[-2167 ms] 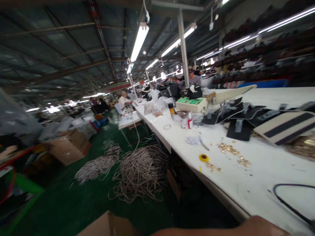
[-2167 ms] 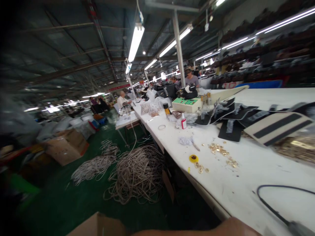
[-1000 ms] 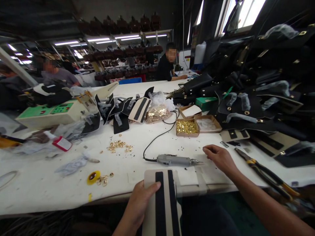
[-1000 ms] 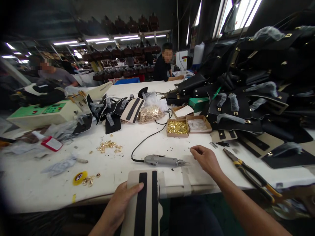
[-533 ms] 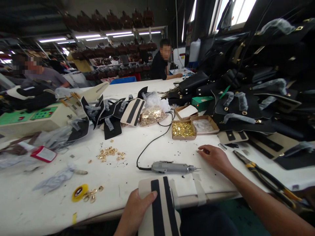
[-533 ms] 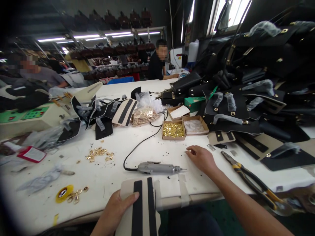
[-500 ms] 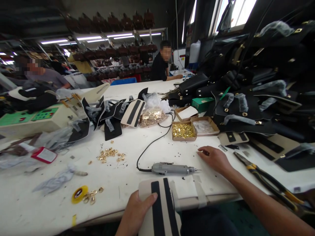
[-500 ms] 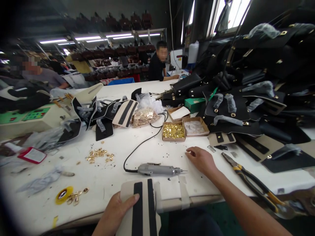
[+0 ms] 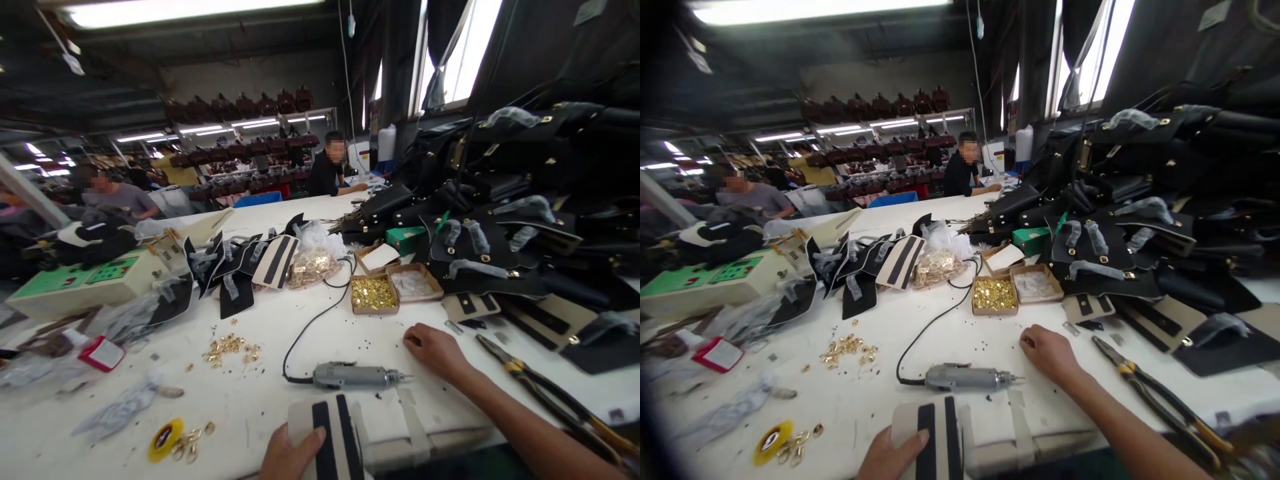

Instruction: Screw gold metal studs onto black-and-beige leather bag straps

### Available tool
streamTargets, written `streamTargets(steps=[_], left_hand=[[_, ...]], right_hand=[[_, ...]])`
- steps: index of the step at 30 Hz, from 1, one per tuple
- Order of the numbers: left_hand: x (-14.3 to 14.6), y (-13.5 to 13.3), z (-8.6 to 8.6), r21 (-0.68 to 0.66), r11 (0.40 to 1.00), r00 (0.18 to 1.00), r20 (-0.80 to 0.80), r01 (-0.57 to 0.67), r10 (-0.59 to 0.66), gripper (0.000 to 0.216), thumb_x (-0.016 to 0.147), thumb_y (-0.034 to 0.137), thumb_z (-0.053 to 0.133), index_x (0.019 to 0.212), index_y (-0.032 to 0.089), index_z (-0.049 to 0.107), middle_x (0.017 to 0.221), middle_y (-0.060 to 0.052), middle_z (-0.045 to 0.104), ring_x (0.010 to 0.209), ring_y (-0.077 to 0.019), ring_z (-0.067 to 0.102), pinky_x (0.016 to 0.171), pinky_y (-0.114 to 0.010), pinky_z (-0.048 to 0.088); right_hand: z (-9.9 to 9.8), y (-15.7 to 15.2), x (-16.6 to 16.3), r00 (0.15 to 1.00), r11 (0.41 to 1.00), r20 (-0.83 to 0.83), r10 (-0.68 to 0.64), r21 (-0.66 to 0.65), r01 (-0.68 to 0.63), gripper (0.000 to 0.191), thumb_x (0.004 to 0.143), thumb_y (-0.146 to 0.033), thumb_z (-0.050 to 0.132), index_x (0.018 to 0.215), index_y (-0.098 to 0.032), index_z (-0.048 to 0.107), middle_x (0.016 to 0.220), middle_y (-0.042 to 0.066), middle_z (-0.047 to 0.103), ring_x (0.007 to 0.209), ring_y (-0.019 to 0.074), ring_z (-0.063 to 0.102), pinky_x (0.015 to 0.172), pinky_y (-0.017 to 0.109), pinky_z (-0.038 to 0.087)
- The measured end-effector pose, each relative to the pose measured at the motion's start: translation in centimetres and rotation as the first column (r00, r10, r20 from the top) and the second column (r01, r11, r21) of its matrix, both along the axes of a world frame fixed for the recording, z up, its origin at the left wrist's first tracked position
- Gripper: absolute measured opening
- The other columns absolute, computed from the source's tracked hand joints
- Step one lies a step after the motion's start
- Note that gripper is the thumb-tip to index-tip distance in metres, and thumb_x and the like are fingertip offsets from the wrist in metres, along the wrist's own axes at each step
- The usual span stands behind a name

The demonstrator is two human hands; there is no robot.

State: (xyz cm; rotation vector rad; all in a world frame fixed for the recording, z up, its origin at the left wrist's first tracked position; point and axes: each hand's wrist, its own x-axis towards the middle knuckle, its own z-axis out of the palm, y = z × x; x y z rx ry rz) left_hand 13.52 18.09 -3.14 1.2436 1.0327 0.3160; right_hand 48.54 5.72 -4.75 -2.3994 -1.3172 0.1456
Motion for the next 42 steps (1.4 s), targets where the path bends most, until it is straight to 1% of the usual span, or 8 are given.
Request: streamTargets(steps=[6, 11, 15, 24, 29, 33, 37, 42], left_hand=[[0.5, -0.5, 1.1, -0.058, 0.996, 0.996, -0.056, -0.073, 0.070, 0.049, 0.067, 0.048, 0.086, 0.099, 0.012, 0.075, 0.089, -0.013, 0.081, 0.088, -0.0341, 0.077, 0.076, -0.039, 0.064], [0.7, -0.5, 1.4, -0.121, 0.987, 0.989, -0.112, -0.107, 0.094, 0.036, 0.074, 0.034, 0.084, 0.101, 0.013, 0.074, 0.088, -0.012, 0.081, 0.081, -0.0313, 0.078, 0.074, -0.038, 0.064], [1.1, -0.4, 1.6, -0.142, 0.983, 0.985, -0.141, -0.119, 0.099, 0.031, 0.079, 0.029, 0.080, 0.103, 0.012, 0.073, 0.088, -0.012, 0.081, 0.080, -0.0303, 0.078, 0.072, -0.037, 0.065], [1.2, -0.4, 1.8, -0.139, 0.982, 0.982, -0.156, -0.129, 0.107, 0.029, 0.079, 0.028, 0.080, 0.103, 0.013, 0.074, 0.091, -0.012, 0.081, 0.086, -0.0303, 0.078, 0.074, -0.036, 0.065], [1.2, -0.4, 1.8, -0.139, 0.982, 0.981, -0.165, -0.126, 0.102, 0.028, 0.080, 0.027, 0.079, 0.104, 0.013, 0.073, 0.091, -0.012, 0.081, 0.087, -0.0305, 0.078, 0.074, -0.036, 0.065], [1.2, -0.3, 1.8, -0.132, 0.984, 0.981, -0.170, -0.121, 0.098, 0.029, 0.078, 0.029, 0.081, 0.103, 0.014, 0.074, 0.091, -0.011, 0.081, 0.088, -0.0312, 0.078, 0.075, -0.036, 0.065], [1.1, -0.2, 2.0, -0.119, 0.987, 0.980, -0.182, -0.103, 0.080, 0.029, 0.078, 0.029, 0.081, 0.103, 0.014, 0.074, 0.090, -0.011, 0.081, 0.083, -0.0306, 0.079, 0.073, -0.035, 0.065], [1.1, -0.3, 2.1, -0.114, 0.989, 0.979, -0.194, -0.090, 0.067, 0.028, 0.081, 0.028, 0.079, 0.103, 0.013, 0.073, 0.089, -0.010, 0.081, 0.082, -0.0290, 0.079, 0.071, -0.033, 0.064]], right_hand=[[0.7, -1.4, 0.8, 0.997, 0.998, -0.068, -0.030, 0.044, 0.033, 0.016, 0.089, -0.035, 0.062, 0.092, -0.027, 0.076, 0.090, 0.001, 0.074, 0.081, 0.0188, 0.066, 0.070, 0.028, 0.041], [1.8, -3.6, 4.1, 0.979, 0.976, -0.122, -0.165, 0.121, 0.180, 0.026, 0.094, -0.037, 0.053, 0.099, -0.024, 0.075, 0.096, 0.004, 0.076, 0.085, 0.0197, 0.068, 0.076, 0.028, 0.047], [2.0, -5.1, 6.2, 0.952, 0.951, -0.166, -0.256, 0.136, 0.279, 0.027, 0.091, -0.041, 0.057, 0.097, -0.023, 0.076, 0.087, 0.004, 0.077, 0.078, 0.0208, 0.068, 0.070, 0.029, 0.047], [0.7, -3.2, 6.1, 0.970, 0.983, -0.200, -0.141, 0.088, 0.161, 0.022, 0.085, -0.036, 0.061, 0.091, -0.024, 0.078, 0.092, 0.004, 0.077, 0.082, 0.0219, 0.067, 0.074, 0.031, 0.048], [1.7, -2.4, 6.8, 0.966, 0.973, -0.216, -0.144, 0.146, 0.178, 0.023, 0.086, -0.039, 0.060, 0.089, -0.024, 0.077, 0.088, 0.003, 0.076, 0.078, 0.0206, 0.067, 0.071, 0.030, 0.048], [2.9, -3.5, 7.8, 0.950, 0.950, -0.237, -0.205, 0.186, 0.252, 0.028, 0.089, -0.042, 0.057, 0.092, -0.022, 0.076, 0.077, 0.002, 0.074, 0.070, 0.0193, 0.066, 0.064, 0.028, 0.047], [2.9, -5.7, 7.7, 0.959, 0.976, -0.213, -0.186, 0.069, 0.205, 0.024, 0.087, -0.042, 0.062, 0.091, -0.025, 0.078, 0.085, 0.001, 0.076, 0.073, 0.0188, 0.067, 0.068, 0.029, 0.048], [1.1, -7.5, 6.1, 0.967, 0.976, -0.133, -0.217, -0.029, 0.215, 0.025, 0.087, -0.041, 0.061, 0.095, -0.024, 0.078, 0.093, 0.004, 0.076, 0.081, 0.0213, 0.067, 0.074, 0.030, 0.047]])
